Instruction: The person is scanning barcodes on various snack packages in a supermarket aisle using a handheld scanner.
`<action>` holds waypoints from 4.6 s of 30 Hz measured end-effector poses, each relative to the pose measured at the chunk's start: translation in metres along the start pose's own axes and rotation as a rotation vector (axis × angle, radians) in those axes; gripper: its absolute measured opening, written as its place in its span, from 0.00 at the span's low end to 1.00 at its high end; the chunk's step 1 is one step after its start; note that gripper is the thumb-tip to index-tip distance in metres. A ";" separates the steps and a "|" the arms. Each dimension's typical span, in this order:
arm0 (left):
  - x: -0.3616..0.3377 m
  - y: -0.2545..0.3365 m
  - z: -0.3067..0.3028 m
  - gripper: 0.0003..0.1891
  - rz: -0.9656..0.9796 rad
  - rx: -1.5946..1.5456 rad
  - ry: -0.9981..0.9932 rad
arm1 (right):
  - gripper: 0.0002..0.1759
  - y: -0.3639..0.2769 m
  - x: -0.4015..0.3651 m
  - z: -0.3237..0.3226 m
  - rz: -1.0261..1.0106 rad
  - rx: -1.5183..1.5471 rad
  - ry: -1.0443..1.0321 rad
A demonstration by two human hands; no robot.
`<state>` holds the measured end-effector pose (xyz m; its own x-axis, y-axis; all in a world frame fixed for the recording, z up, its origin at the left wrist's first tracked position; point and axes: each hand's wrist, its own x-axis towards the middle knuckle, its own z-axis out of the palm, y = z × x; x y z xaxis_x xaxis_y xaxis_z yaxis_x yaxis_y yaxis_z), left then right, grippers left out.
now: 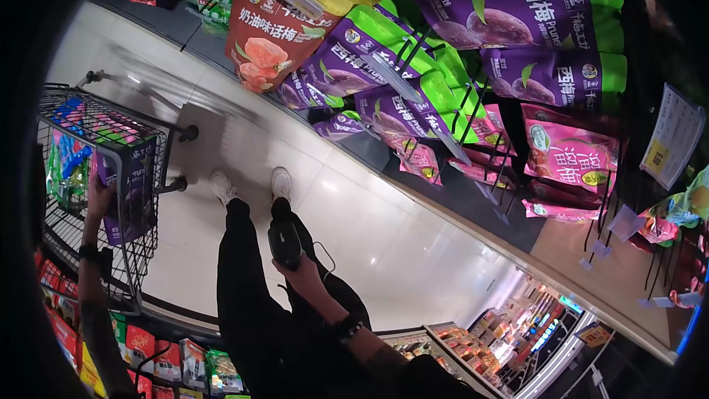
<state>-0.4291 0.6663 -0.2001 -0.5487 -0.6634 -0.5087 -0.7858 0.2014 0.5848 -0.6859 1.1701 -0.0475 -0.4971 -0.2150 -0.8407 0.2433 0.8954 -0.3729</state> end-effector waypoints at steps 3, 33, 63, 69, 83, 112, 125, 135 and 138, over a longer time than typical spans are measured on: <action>-0.043 0.018 -0.022 0.24 -0.066 -0.129 0.114 | 0.21 0.020 0.007 -0.006 -0.070 0.012 0.012; -0.180 0.306 0.174 0.18 0.882 -2.546 -0.647 | 0.10 -0.120 -0.068 -0.165 0.171 0.164 -0.904; -0.158 0.331 0.219 0.20 -0.165 -1.354 -0.154 | 0.24 -0.079 -0.011 -0.153 -0.117 0.448 -0.025; -0.159 0.355 0.232 0.19 -0.207 -1.284 -0.154 | 0.23 -0.060 0.005 -0.152 -0.058 0.482 0.103; -0.138 0.391 0.257 0.23 -0.213 -1.054 -0.207 | 0.19 -0.035 0.048 -0.166 0.043 0.815 0.158; -0.064 0.444 0.275 0.21 -0.097 -1.007 -0.165 | 0.17 -0.061 0.113 -0.194 -0.286 1.022 0.307; -0.023 0.494 0.241 0.21 0.024 -0.979 -0.100 | 0.19 -0.108 0.140 -0.207 -0.404 1.240 0.297; -0.002 0.499 0.228 0.23 0.060 -0.861 -0.177 | 0.19 -0.116 0.133 -0.212 -0.397 1.269 0.321; 0.004 0.505 0.222 0.25 0.078 -0.861 -0.133 | 0.19 -0.122 0.130 -0.213 -0.387 1.257 0.318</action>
<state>-0.8912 0.9255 -0.0467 -0.6629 -0.5702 -0.4851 -0.2852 -0.4067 0.8679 -0.9573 1.1156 -0.0279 -0.8343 -0.1181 -0.5384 0.5511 -0.1978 -0.8106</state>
